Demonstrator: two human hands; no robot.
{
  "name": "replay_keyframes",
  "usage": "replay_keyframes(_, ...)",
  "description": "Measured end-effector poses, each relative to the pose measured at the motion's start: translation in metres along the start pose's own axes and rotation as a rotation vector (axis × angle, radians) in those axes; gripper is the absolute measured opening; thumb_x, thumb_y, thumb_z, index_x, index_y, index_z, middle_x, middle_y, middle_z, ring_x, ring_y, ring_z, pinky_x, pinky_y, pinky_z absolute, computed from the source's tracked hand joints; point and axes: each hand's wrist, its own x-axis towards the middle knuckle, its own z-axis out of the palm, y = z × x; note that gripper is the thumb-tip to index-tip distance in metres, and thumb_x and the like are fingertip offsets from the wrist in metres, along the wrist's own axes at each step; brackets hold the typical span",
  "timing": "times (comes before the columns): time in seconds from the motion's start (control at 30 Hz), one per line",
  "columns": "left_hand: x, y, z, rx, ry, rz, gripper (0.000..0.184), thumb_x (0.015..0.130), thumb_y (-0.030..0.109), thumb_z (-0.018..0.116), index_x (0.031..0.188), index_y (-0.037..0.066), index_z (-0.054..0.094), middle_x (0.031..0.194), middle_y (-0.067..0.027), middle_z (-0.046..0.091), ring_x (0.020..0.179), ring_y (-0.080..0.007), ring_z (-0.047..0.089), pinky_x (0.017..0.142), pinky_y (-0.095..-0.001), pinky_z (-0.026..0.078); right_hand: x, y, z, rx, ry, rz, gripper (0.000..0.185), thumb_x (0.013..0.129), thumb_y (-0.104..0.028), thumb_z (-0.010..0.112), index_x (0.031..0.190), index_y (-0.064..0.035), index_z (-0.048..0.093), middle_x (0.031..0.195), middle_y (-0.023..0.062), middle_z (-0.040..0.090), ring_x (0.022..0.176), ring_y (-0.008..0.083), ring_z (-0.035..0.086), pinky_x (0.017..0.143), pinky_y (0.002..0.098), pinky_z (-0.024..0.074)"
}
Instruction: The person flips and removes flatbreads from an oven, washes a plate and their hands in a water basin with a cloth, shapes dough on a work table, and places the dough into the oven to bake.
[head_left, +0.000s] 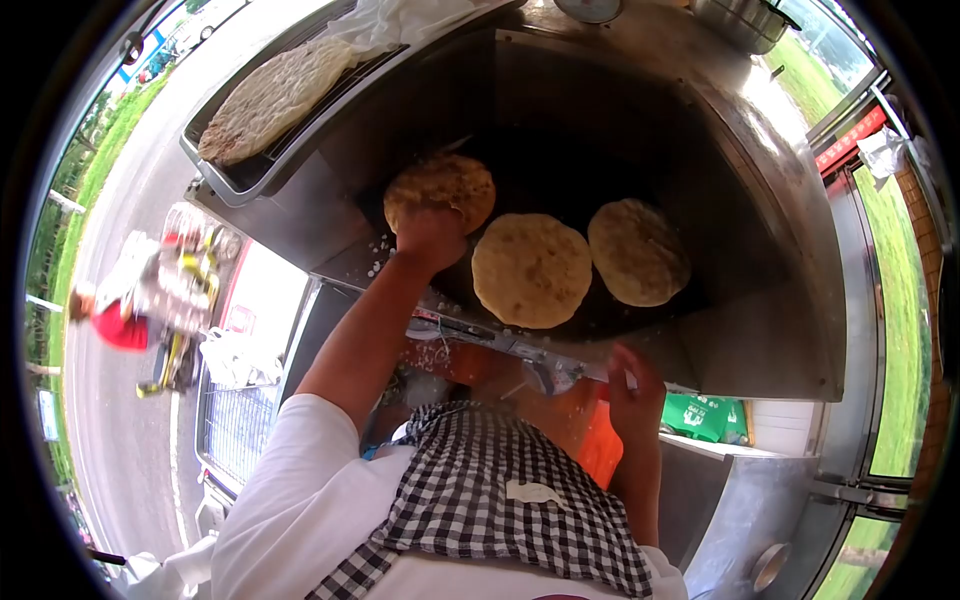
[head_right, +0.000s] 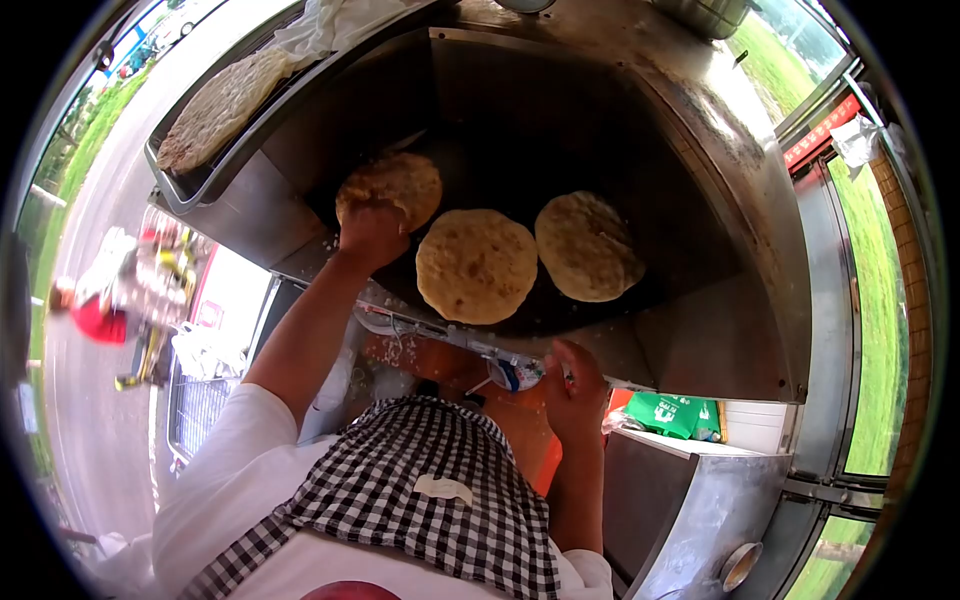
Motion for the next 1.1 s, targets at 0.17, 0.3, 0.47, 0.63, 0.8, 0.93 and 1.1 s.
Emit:
replay_keyframes(0.17, 0.003, 0.01, -0.006, 0.065, -0.098, -0.018, 0.025, 0.08, 0.025, 0.06, 0.09, 0.012, 0.08, 0.098, -0.0113, 0.077, 0.096, -0.0302, 0.074, 0.086, -0.0463, 0.05, 0.002, 0.002, -0.005, 0.0, -0.002, -0.01, 0.023, 0.095, -0.011, 0.071, 0.116, 0.0001, 0.071, 0.114, 0.0169, 0.073, 0.105, 0.0287, 0.072, 0.091, 0.0358, 0.0557)
replay_keyframes(0.3, 0.006, 0.013, -0.008, 0.092, -0.132, -0.058, 0.025, 0.078, 0.025, 0.062, 0.091, 0.012, 0.079, 0.097, -0.0123, 0.077, 0.095, -0.0296, 0.074, 0.085, -0.0452, 0.051, 0.001, 0.006, 0.001, 0.024, 0.01, -0.036, 0.023, 0.095, -0.01, 0.07, 0.115, 0.0008, 0.071, 0.114, 0.0178, 0.073, 0.105, 0.0296, 0.072, 0.091, 0.0363, 0.0557)
replay_keyframes(0.47, 0.003, 0.026, -0.017, 0.09, -0.122, -0.06, 0.024, 0.075, 0.026, 0.067, 0.089, 0.009, 0.078, 0.095, -0.0141, 0.076, 0.093, -0.03, 0.074, 0.084, -0.0441, 0.054, 0.001, 0.01, -0.004, 0.015, 0.021, -0.066, 0.022, 0.096, -0.01, 0.07, 0.114, 0.0009, 0.071, 0.114, 0.0179, 0.073, 0.104, 0.0306, 0.072, 0.09, 0.037, 0.0556)
replay_keyframes(0.63, 0.001, 0.026, -0.015, 0.066, -0.105, -0.037, 0.025, 0.074, 0.025, 0.068, 0.088, 0.007, 0.078, 0.095, -0.0153, 0.076, 0.092, -0.0321, 0.074, 0.086, -0.0459, 0.054, -0.002, 0.014, -0.011, 0.026, 0.025, -0.076, 0.021, 0.095, -0.01, 0.07, 0.113, 0.0007, 0.071, 0.112, 0.0173, 0.073, 0.102, 0.031, 0.072, 0.088, 0.0372, 0.0562)
replay_keyframes(0.8, -0.007, 0.025, -0.026, 0.064, -0.022, -0.032, 0.024, 0.075, 0.023, 0.068, 0.089, 0.007, 0.078, 0.096, -0.0154, 0.076, 0.093, -0.0332, 0.073, 0.085, -0.0459, 0.056, -0.006, 0.011, -0.018, 0.023, 0.05, -0.038, 0.02, 0.095, -0.011, 0.07, 0.113, -0.001, 0.071, 0.111, 0.0165, 0.074, 0.102, 0.0311, 0.072, 0.084, 0.0367, 0.0573)
replay_keyframes(0.93, -0.012, 0.013, -0.027, 0.03, 0.057, -0.038, 0.024, 0.077, 0.023, 0.068, 0.095, 0.01, 0.078, 0.1, -0.0136, 0.076, 0.096, -0.0321, 0.074, 0.085, -0.0455, 0.057, -0.01, 0.021, -0.02, 0.02, 0.063, -0.043, 0.022, 0.097, -0.011, 0.069, 0.117, -0.0017, 0.071, 0.111, 0.0157, 0.074, 0.102, 0.0273, 0.073, 0.087, 0.0355, 0.0567)
replay_keyframes(1.1, -0.017, 0.008, -0.039, -0.081, 0.002, 0.008, 0.03, 0.078, 0.022, 0.071, 0.105, 0.01, 0.076, 0.104, -0.015, 0.075, 0.099, -0.0333, 0.073, 0.087, -0.0452, 0.058, -0.011, 0.03, -0.017, 0.056, 0.053, -0.056, 0.023, 0.097, -0.011, 0.07, 0.118, -0.0013, 0.071, 0.111, 0.0153, 0.074, 0.103, 0.0253, 0.073, 0.09, 0.0348, 0.0564)
